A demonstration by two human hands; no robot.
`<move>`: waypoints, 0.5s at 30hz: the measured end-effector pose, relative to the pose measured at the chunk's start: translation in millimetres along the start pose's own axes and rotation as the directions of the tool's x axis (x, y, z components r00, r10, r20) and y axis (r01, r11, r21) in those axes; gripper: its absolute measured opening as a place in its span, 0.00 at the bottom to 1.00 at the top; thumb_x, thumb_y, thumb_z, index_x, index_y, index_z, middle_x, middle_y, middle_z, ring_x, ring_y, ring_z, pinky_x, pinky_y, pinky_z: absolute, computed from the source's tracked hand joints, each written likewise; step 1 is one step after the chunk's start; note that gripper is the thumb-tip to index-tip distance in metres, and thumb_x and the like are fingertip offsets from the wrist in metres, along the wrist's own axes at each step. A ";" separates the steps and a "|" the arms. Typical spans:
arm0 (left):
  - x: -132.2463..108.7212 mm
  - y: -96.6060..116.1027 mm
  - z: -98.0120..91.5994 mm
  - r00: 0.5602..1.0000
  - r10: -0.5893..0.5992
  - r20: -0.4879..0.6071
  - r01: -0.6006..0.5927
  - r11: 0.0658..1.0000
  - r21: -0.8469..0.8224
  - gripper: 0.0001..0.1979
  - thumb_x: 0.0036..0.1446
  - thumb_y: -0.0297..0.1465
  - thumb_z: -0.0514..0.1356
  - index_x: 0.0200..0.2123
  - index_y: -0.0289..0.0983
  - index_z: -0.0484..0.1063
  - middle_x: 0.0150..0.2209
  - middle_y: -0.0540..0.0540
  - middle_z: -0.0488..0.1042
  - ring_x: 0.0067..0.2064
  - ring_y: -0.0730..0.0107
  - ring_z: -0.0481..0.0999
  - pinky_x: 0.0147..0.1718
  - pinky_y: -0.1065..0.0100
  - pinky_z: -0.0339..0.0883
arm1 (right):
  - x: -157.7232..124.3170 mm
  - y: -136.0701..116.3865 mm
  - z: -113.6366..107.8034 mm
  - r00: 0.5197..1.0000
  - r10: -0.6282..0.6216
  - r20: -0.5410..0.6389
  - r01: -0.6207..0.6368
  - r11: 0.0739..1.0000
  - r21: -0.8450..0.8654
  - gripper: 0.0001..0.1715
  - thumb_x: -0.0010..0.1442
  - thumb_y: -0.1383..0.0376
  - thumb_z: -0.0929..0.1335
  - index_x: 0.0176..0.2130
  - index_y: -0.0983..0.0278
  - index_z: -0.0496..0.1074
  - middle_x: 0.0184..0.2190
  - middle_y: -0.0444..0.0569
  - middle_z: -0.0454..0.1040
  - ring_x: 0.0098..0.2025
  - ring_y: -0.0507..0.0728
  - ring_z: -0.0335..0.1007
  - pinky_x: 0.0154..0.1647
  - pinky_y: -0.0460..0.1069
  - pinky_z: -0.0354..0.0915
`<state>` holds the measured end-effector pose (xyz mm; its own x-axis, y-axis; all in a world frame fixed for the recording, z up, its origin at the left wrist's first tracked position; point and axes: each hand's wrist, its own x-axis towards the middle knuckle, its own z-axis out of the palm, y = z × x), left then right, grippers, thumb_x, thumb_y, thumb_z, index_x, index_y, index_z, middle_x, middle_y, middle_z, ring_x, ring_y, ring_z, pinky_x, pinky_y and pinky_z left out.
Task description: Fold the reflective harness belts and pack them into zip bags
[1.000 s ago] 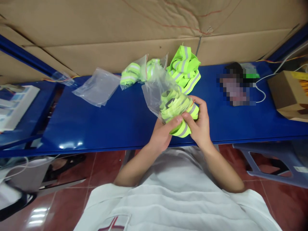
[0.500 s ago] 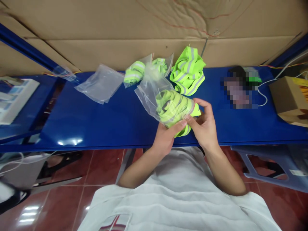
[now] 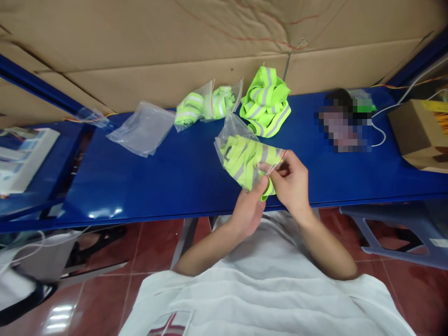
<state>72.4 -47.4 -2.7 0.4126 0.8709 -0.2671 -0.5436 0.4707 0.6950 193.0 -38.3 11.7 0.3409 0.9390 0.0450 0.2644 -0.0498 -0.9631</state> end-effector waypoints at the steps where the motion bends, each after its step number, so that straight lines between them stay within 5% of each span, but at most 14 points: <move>1: 1.6 1.6 -1.7 1.000 -0.005 0.001 0.005 1.000 -0.007 0.28 0.63 0.53 0.69 0.59 0.44 0.76 0.67 0.45 0.74 0.74 0.48 0.66 0.70 0.51 0.68 | 2.9 2.3 -3.8 0.999 -0.025 0.024 0.025 1.000 -0.005 0.27 0.60 0.44 0.77 0.35 0.60 0.66 0.27 0.40 0.63 0.28 0.50 0.56 0.30 0.48 0.60; 5: 11.3 13.9 -12.2 0.997 0.042 -0.058 -0.043 0.999 -0.017 0.31 0.69 0.60 0.57 0.58 0.44 0.78 0.68 0.45 0.74 0.73 0.51 0.67 0.64 0.56 0.74 | 14.4 12.7 -15.9 0.911 -0.151 0.385 0.084 0.979 0.186 0.29 0.60 0.46 0.78 0.50 0.58 0.70 0.49 0.47 0.76 0.50 0.58 0.73 0.51 0.52 0.71; 8: 14.8 20.9 -17.0 0.996 0.067 -0.065 -0.069 0.997 -0.039 0.28 0.69 0.57 0.60 0.56 0.42 0.80 0.64 0.45 0.77 0.70 0.51 0.72 0.61 0.58 0.77 | 16.4 19.7 -12.1 0.894 -0.217 0.391 0.110 0.954 0.278 0.38 0.54 0.53 0.82 0.56 0.57 0.66 0.60 0.49 0.71 0.60 0.60 0.71 0.62 0.56 0.70; 10: 13.2 21.0 -15.6 0.998 0.058 -0.025 -0.060 0.996 -0.068 0.27 0.68 0.55 0.63 0.56 0.41 0.81 0.62 0.44 0.79 0.69 0.50 0.73 0.62 0.57 0.76 | 14.2 22.4 -4.9 0.923 -0.207 0.323 0.109 0.949 0.296 0.42 0.52 0.57 0.82 0.58 0.56 0.64 0.59 0.49 0.71 0.56 0.59 0.73 0.59 0.56 0.73; 13: 6.8 12.6 -6.5 0.998 0.063 -0.008 -0.064 0.994 -0.094 0.27 0.66 0.53 0.66 0.57 0.40 0.80 0.61 0.42 0.79 0.70 0.48 0.73 0.67 0.54 0.71 | 8.8 25.0 7.0 0.943 -0.111 0.313 0.010 0.952 0.307 0.42 0.55 0.61 0.78 0.62 0.55 0.60 0.47 0.45 0.75 0.40 0.56 0.76 0.40 0.53 0.77; 15: 2.3 2.6 2.4 0.996 0.078 -0.033 -0.081 0.992 -0.093 0.26 0.65 0.49 0.69 0.58 0.39 0.79 0.62 0.41 0.79 0.70 0.49 0.72 0.71 0.53 0.66 | 5.6 27.3 14.0 0.979 -0.076 0.187 0.029 0.970 0.242 0.38 0.55 0.61 0.76 0.59 0.56 0.61 0.39 0.42 0.74 0.32 0.55 0.74 0.31 0.52 0.73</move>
<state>73.7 -44.6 0.1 0.3443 0.9092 -0.2340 -0.6410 0.4098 0.6490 189.5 -29.6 -18.0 0.1453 0.9871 0.0674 0.0479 0.0610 -0.9970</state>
